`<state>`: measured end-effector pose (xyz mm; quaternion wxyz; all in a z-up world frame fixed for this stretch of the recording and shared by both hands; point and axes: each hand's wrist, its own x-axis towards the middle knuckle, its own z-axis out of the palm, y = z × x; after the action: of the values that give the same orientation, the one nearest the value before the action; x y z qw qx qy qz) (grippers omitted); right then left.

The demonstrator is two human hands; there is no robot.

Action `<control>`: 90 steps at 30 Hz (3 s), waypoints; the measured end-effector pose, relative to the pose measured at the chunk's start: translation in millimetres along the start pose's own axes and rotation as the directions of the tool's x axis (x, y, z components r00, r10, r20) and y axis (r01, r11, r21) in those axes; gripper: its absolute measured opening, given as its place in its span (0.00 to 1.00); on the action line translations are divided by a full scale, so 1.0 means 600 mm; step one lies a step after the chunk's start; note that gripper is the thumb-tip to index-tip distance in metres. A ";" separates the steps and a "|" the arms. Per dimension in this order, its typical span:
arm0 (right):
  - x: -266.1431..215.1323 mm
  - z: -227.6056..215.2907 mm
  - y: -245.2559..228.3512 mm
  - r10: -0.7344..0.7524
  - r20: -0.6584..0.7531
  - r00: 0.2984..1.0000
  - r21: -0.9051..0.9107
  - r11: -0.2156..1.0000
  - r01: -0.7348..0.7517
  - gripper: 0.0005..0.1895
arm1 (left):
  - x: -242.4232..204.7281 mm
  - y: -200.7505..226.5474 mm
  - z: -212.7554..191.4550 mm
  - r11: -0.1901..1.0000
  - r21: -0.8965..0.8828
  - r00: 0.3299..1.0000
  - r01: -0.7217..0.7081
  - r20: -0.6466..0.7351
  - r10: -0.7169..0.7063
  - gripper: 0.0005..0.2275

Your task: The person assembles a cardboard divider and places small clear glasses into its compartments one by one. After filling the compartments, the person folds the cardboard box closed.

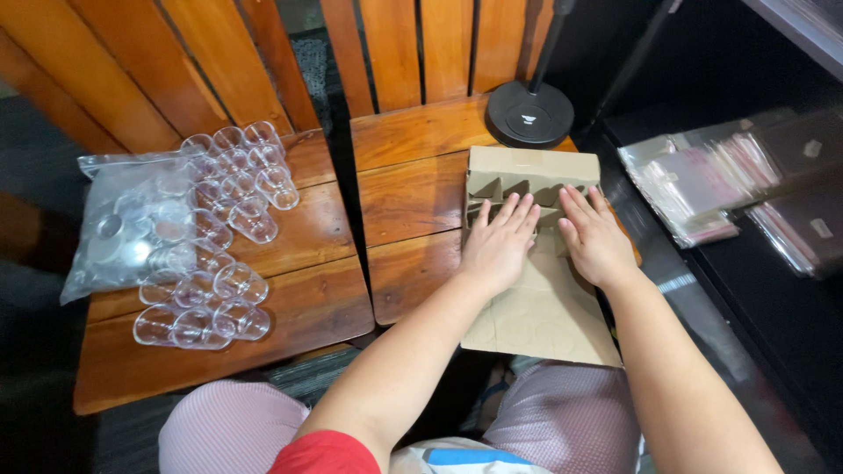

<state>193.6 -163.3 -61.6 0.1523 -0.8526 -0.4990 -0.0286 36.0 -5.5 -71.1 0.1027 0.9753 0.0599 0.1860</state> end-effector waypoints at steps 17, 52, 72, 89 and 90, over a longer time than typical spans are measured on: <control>0.005 0.017 0.021 0.073 0.038 0.997 -0.005 0.997 -0.073 0.31 | -0.010 0.018 -0.053 0.998 -0.023 0.991 0.050 0.125 -0.047 0.37; 0.056 -0.115 -0.377 0.207 0.079 0.975 0.636 0.743 -0.209 0.15 | -0.289 -0.156 -0.295 0.854 -0.434 0.859 0.287 -0.279 -0.430 0.15; 0.005 0.189 -0.759 -0.246 0.346 0.905 0.925 0.252 -0.285 0.36 | -0.495 -0.093 -0.342 -0.014 -0.996 0.055 0.088 0.018 -0.998 0.36; -0.015 0.093 -0.726 -0.009 0.351 0.936 0.775 0.564 -0.286 0.31 | -0.484 -0.092 -0.256 -0.003 -0.997 0.242 0.081 0.023 -0.970 0.34; -0.015 0.089 -0.713 0.017 0.339 0.941 0.761 0.584 -0.284 0.32 | -0.474 -0.090 -0.248 0.032 -0.995 0.273 0.092 -0.006 -0.962 0.34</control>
<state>-184.2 39.4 -15.0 0.4437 -0.7269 -0.4001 0.3387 -286.7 29.5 -47.7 0.6407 0.4202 0.4120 0.4932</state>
